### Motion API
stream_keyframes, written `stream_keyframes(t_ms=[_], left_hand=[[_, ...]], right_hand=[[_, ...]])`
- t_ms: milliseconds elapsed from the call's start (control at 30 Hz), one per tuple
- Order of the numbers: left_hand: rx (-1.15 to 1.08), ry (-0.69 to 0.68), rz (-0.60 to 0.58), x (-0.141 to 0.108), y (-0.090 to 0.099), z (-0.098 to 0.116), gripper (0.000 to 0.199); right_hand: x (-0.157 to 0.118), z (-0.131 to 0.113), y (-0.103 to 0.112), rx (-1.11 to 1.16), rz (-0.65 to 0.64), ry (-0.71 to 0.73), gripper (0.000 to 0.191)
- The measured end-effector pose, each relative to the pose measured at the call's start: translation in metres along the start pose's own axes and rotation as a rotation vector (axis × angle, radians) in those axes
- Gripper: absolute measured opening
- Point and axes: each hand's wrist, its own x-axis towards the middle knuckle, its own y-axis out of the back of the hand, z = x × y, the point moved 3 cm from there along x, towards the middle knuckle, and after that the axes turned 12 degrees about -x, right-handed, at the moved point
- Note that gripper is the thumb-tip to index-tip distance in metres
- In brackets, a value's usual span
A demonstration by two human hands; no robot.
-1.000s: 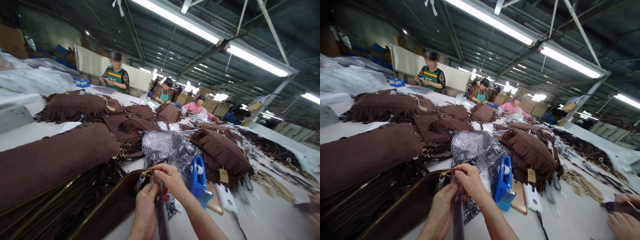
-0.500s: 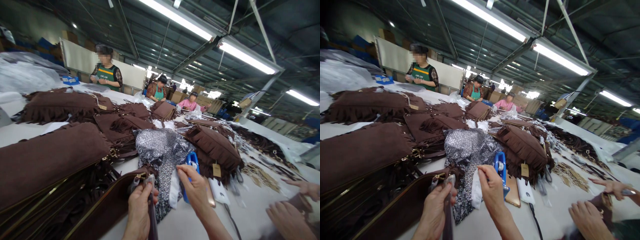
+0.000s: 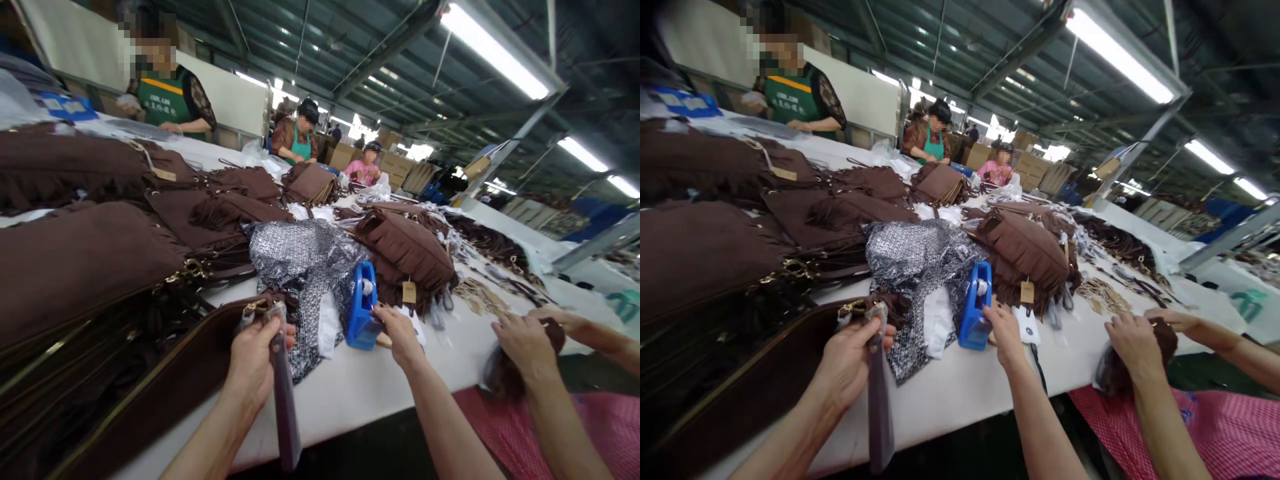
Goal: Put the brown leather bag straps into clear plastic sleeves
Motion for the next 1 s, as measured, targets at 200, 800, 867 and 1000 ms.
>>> stream_keyframes(t_ms=[200,800,867,1000], left_hand=[[0.008,0.021,0.019,0.001,-0.003,0.009,0.004],[0.067,0.017,0.047,0.012,0.005,0.007,0.011],[0.064,0.011,0.046,0.01,0.005,0.007,0.01],[0.046,-0.006,0.046,0.008,0.005,0.008,0.007]], right_hand=[[-0.001,-0.006,0.002,0.127,-0.014,-0.14,0.022],[-0.062,0.046,-0.02,0.378,-0.022,-0.135,0.036],[-0.054,0.057,-0.025,0.325,0.017,-0.104,0.038],[-0.053,0.07,-0.022,0.237,-0.005,-0.064,0.04]])
